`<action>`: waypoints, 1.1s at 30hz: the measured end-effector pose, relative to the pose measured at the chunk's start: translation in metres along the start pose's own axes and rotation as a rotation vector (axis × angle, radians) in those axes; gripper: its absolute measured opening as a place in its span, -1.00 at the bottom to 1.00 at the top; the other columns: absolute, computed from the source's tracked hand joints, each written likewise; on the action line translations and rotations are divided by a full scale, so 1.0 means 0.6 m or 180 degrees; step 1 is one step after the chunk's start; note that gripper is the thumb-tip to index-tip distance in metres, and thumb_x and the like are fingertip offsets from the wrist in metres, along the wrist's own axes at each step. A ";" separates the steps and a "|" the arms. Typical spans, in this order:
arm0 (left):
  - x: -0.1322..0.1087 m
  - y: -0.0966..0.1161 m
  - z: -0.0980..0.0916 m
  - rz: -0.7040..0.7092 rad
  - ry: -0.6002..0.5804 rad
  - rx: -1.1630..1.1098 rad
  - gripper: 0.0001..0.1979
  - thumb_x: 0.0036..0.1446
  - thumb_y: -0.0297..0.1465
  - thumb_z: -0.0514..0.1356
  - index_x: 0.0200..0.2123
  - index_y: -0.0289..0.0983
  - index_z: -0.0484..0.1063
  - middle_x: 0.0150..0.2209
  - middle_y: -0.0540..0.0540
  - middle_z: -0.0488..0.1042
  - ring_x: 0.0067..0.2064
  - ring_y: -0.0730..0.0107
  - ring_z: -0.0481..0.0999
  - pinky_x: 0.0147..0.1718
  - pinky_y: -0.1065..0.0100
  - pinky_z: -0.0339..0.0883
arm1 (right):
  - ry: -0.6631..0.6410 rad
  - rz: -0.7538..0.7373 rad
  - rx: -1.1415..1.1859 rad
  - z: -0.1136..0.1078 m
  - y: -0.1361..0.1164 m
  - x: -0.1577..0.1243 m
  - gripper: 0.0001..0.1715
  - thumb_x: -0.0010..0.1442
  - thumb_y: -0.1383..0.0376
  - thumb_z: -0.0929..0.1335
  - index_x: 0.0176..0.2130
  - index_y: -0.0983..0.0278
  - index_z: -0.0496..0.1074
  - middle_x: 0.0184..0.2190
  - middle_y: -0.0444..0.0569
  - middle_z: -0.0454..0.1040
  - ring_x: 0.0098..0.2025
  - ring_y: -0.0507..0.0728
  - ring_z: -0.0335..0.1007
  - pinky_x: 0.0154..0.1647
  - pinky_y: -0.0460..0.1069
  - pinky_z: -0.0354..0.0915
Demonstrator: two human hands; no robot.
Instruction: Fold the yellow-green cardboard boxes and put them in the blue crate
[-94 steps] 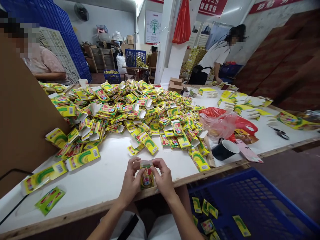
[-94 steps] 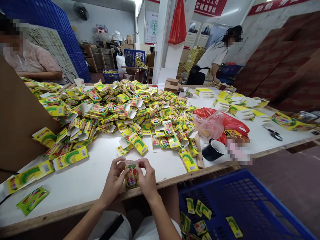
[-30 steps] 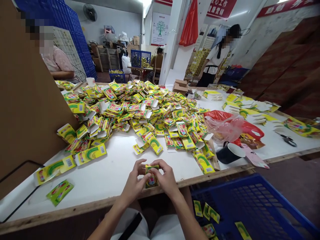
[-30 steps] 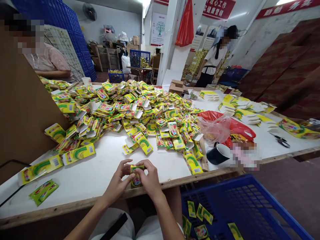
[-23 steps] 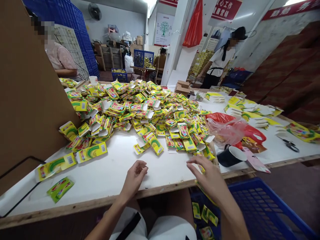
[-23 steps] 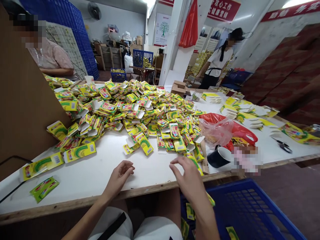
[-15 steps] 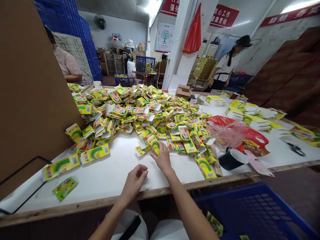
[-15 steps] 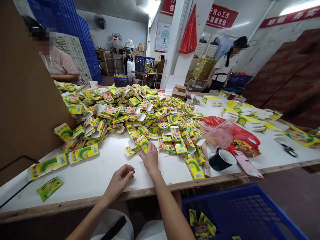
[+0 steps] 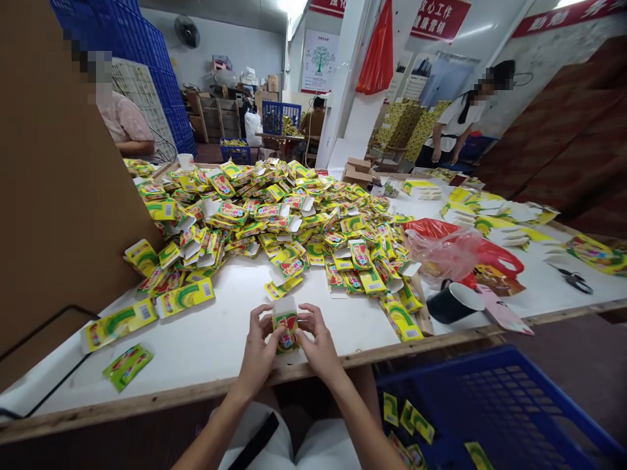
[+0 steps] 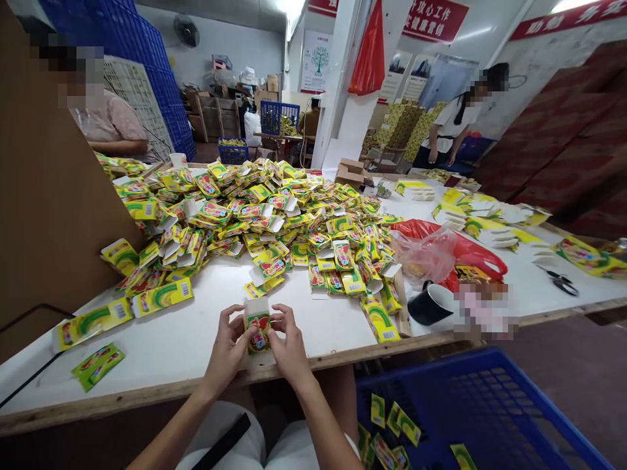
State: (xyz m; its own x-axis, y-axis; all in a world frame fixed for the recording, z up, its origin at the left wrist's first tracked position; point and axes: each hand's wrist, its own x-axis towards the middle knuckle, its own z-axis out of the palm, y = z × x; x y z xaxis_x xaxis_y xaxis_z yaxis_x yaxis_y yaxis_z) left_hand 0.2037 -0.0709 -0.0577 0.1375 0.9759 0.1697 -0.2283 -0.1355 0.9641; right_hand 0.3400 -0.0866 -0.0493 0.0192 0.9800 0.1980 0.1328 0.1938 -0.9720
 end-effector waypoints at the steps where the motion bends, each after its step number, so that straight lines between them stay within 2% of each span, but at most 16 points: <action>1: 0.000 0.000 -0.001 0.0016 -0.0049 0.0091 -0.70 0.13 -0.35 0.13 -0.07 -0.17 0.17 -0.12 -0.09 0.45 -0.13 0.32 0.48 -0.17 0.31 0.34 | -0.0049 -0.0071 -0.0076 -0.003 -0.004 0.001 -0.55 0.11 0.40 0.27 0.01 0.18 0.19 -0.18 -0.06 0.45 -0.20 0.07 0.45 -0.13 0.00 0.35; 5: 0.004 0.001 -0.004 -0.0078 -0.0409 0.0425 -0.83 0.12 -0.31 0.12 -0.24 -0.25 0.35 -0.24 -0.08 0.49 -0.21 0.31 0.48 -0.21 0.34 0.35 | -0.0241 -0.0191 -0.0553 -0.021 -0.015 0.013 -0.74 0.15 0.36 0.25 -0.11 0.22 0.34 -0.29 -0.07 0.47 -0.28 0.07 0.43 -0.22 -0.03 0.34; 9: 0.011 0.006 -0.003 -0.0087 -0.0318 0.0527 -0.80 0.13 -0.30 0.08 -0.26 -0.26 0.42 -0.22 -0.09 0.51 -0.16 0.28 0.47 -0.16 0.32 0.34 | -0.0241 -0.0363 -0.0916 -0.026 -0.016 0.024 -0.86 0.16 0.34 0.25 -0.34 0.25 0.41 -0.38 -0.08 0.46 -0.30 0.09 0.39 -0.23 -0.03 0.32; 12: 0.013 0.009 -0.001 0.0016 -0.0181 0.0290 -0.82 0.11 -0.35 0.10 -0.22 -0.26 0.38 -0.19 -0.10 0.49 -0.11 0.28 0.46 -0.11 0.30 0.33 | 0.0001 -0.0443 -0.0675 -0.017 -0.013 0.026 -0.86 0.15 0.35 0.27 -0.25 0.25 0.39 -0.36 -0.08 0.46 -0.27 0.09 0.40 -0.21 -0.03 0.33; 15: 0.011 0.009 0.001 0.0068 -0.0126 0.0113 -0.80 0.10 -0.38 0.11 -0.16 -0.23 0.28 -0.27 -0.05 0.48 -0.20 0.35 0.48 -0.17 0.32 0.35 | 0.0112 -0.0392 -0.0436 -0.014 -0.012 0.022 -0.73 0.16 0.34 0.27 -0.09 0.23 0.30 -0.33 -0.08 0.46 -0.27 0.08 0.41 -0.21 -0.03 0.34; 19: 0.005 0.008 0.003 0.0147 -0.0068 0.0288 -0.79 0.12 -0.38 0.11 -0.14 -0.22 0.26 -0.21 -0.08 0.49 -0.16 0.33 0.49 -0.14 0.29 0.34 | 0.0023 -0.0456 -0.0753 -0.022 -0.021 0.015 -0.85 0.16 0.28 0.31 -0.24 0.26 0.41 -0.31 -0.05 0.48 -0.24 0.09 0.41 -0.19 -0.02 0.33; 22: -0.001 0.011 0.005 0.0255 -0.0103 0.0550 -0.83 0.13 -0.36 0.11 -0.19 -0.24 0.36 -0.16 -0.12 0.49 -0.09 0.28 0.47 -0.08 0.27 0.32 | 0.0029 -0.0521 -0.0795 -0.025 -0.031 0.011 -0.84 0.16 0.24 0.32 -0.30 0.27 0.44 -0.30 -0.03 0.48 -0.22 0.10 0.41 -0.19 -0.02 0.33; 25: -0.004 0.016 0.007 0.0260 -0.0116 0.0657 -0.84 0.13 -0.33 0.12 -0.27 -0.27 0.43 -0.18 -0.13 0.51 -0.10 0.26 0.48 -0.07 0.27 0.32 | 0.0111 -0.0517 -0.0784 -0.023 -0.033 0.010 -0.83 0.17 0.23 0.31 -0.34 0.27 0.43 -0.31 -0.02 0.49 -0.24 0.10 0.41 -0.20 -0.01 0.34; 33: 0.017 0.030 0.031 0.0068 0.0190 0.0773 -0.79 0.08 -0.30 0.15 -0.26 -0.28 0.44 -0.37 -0.07 0.51 -0.33 0.35 0.48 -0.31 0.37 0.37 | 0.0186 -0.0405 -0.0997 -0.024 -0.034 0.027 -0.84 0.17 0.24 0.29 -0.30 0.27 0.42 -0.43 -0.09 0.47 -0.40 0.06 0.36 -0.33 -0.05 0.32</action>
State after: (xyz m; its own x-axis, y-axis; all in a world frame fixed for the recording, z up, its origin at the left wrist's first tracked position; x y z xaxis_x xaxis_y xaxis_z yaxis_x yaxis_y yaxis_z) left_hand 0.2187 -0.0667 -0.0347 0.0764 0.9797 0.1851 0.0087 -0.1863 0.9824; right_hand 0.3516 -0.0752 -0.0244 0.0385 0.9429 0.3309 0.4354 0.2822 -0.8548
